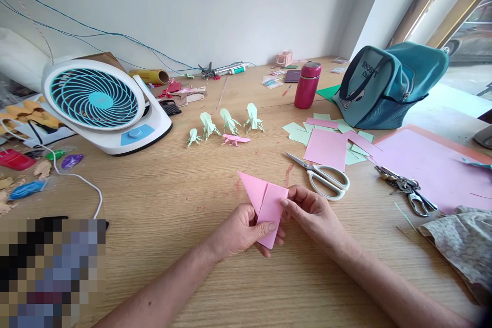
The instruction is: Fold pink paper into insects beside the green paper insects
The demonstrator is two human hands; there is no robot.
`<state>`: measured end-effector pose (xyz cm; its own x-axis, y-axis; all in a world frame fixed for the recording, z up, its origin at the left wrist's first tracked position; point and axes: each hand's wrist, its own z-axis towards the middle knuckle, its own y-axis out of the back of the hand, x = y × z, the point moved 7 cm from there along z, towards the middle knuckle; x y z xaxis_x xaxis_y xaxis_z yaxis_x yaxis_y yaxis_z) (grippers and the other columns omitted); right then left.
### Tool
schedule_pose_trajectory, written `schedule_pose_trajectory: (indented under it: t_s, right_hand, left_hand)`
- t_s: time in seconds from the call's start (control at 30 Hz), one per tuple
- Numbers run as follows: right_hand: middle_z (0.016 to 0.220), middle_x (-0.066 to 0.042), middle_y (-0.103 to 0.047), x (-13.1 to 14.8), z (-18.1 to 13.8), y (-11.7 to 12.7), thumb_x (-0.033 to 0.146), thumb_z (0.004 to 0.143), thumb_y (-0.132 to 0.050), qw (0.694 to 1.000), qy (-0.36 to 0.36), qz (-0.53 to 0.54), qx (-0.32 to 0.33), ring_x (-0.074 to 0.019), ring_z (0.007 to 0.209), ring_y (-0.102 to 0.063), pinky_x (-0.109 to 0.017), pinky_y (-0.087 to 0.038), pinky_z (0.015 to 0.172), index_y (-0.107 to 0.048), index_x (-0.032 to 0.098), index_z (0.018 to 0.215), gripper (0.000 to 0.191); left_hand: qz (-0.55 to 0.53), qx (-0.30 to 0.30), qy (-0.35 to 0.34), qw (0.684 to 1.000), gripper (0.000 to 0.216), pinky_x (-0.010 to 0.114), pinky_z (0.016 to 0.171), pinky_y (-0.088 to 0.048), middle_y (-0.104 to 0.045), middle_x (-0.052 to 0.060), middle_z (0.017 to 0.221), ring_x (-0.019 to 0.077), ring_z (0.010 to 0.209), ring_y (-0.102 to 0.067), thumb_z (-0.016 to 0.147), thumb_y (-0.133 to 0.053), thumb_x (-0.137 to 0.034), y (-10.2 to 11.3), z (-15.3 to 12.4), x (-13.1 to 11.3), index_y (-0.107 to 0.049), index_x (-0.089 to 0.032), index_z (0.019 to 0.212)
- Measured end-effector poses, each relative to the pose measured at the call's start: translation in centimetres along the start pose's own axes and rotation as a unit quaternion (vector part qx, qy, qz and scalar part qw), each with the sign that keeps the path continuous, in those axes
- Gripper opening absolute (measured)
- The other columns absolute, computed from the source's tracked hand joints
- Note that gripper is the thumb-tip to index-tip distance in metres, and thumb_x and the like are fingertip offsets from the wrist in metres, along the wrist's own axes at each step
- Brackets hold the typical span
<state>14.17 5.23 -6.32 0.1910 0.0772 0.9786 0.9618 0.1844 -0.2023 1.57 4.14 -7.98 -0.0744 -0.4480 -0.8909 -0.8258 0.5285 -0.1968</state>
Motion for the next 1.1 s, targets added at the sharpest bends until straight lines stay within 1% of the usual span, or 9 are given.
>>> schedule_pose_trajectory:
  t_s: [0.1,0.3,0.47,0.67,0.73,0.9,0.97,1.03,1.1]
  right_hand:
    - [0.065,0.002,-0.06,0.3,-0.1,0.2,0.047,0.086,-0.066,1.0,0.009,0.003,-0.004,-0.012,0.056,-0.056,-0.025,-0.046,0.054,-0.057,0.02,0.079,0.029]
    - [0.081,0.001,-0.061,1.5,-0.1,1.3,0.038,0.094,-0.056,0.994,0.108,-0.031,-0.013,-0.0153,0.07,-0.059,-0.03,-0.051,0.067,-0.05,0.027,0.12,0.028]
    - [0.103,-0.006,-0.063,1.8,-0.3,1.0,0.029,0.098,-0.048,0.981,0.142,-0.122,0.054,-0.0204,0.093,-0.062,-0.037,-0.052,0.083,-0.058,0.028,0.119,0.023]
    - [0.103,-0.005,-0.062,2.1,-0.5,0.9,0.022,0.1,-0.041,0.969,0.148,-0.186,0.063,-0.0193,0.093,-0.061,-0.036,-0.05,0.084,-0.056,0.028,0.124,0.029]
    - [0.101,-0.006,-0.06,2.4,-0.5,0.8,0.02,0.097,-0.047,0.956,0.173,-0.232,0.053,-0.0201,0.091,-0.059,-0.036,-0.05,0.081,-0.058,0.028,0.121,0.027]
    - [0.09,-0.005,-0.053,3.8,-0.8,0.4,0.018,0.09,-0.06,0.917,0.256,-0.305,0.011,-0.0205,0.085,-0.053,-0.035,-0.046,0.075,-0.065,0.023,0.082,0.01]
    - [0.096,-0.006,-0.056,4.2,-0.9,0.4,0.018,0.09,-0.061,0.916,0.27,-0.295,0.003,-0.021,0.09,-0.054,-0.036,-0.045,0.081,-0.064,0.022,0.083,0.008]
    - [0.089,-0.004,-0.059,4.1,-0.9,0.8,0.02,0.09,-0.061,0.925,0.258,-0.281,-0.01,-0.0192,0.084,-0.055,-0.034,-0.045,0.077,-0.062,0.022,0.082,0.008]
    - [0.074,0.0,-0.057,3.5,-0.7,1.3,0.024,0.09,-0.061,0.94,0.218,-0.263,-0.025,-0.0166,0.071,-0.053,-0.031,-0.043,0.069,-0.059,0.022,0.076,0.015]
  left_hand:
    - [-0.003,-0.001,-0.003,1.0,0.041,0.021,0.048,-0.053,-0.072,0.011,0.084,0.0183,0.071,-0.069,0.072,-0.077,-0.045,0.1,0.0,0.0,-0.066,-0.01,0.091]
    - [-0.031,0.046,0.003,0.998,0.038,0.016,0.042,-0.046,-0.072,0.01,0.081,0.0151,0.066,-0.067,0.075,-0.077,-0.04,0.4,-0.3,-0.5,-0.064,-0.01,0.095]
    - [-0.092,0.124,0.058,0.986,0.044,0.013,0.037,-0.036,-0.07,0.007,0.077,0.0113,0.06,-0.064,0.074,-0.078,-0.037,0.3,-0.8,-0.2,-0.063,-0.011,0.106]
    - [-0.149,0.179,0.073,0.97,0.046,0.012,0.031,-0.026,-0.066,0.003,0.069,0.0066,0.047,-0.052,0.072,-0.077,-0.035,0.6,-0.9,-0.5,-0.065,-0.012,0.11]
    - [-0.158,0.202,0.081,0.963,0.045,0.012,0.03,-0.024,-0.065,0.002,0.066,0.0053,0.043,-0.047,0.072,-0.077,-0.034,0.4,-1.1,-0.5,-0.066,-0.011,0.11]
    - [-0.175,0.228,0.086,0.954,0.052,0.013,0.028,-0.023,-0.064,0.002,0.062,0.0056,0.041,-0.045,0.072,-0.077,-0.041,0.2,-1.2,-0.6,-0.066,-0.009,0.112]
    - [-0.178,0.217,0.097,0.955,0.063,0.014,0.028,-0.025,-0.067,0.006,0.065,0.0085,0.044,-0.053,0.075,-0.069,-0.059,0.6,-1.0,-0.5,-0.066,-0.007,0.111]
    - [-0.18,0.187,0.096,0.961,0.076,0.015,0.028,-0.027,-0.067,0.009,0.064,0.0114,0.045,-0.056,0.077,-0.053,-0.076,1.3,-0.4,-0.4,-0.067,-0.006,0.104]
    - [-0.182,0.125,0.055,0.974,0.073,0.014,0.029,-0.028,-0.065,0.008,0.061,0.0104,0.043,-0.054,0.08,-0.046,-0.077,2.3,0.4,-0.6,-0.067,-0.008,0.092]
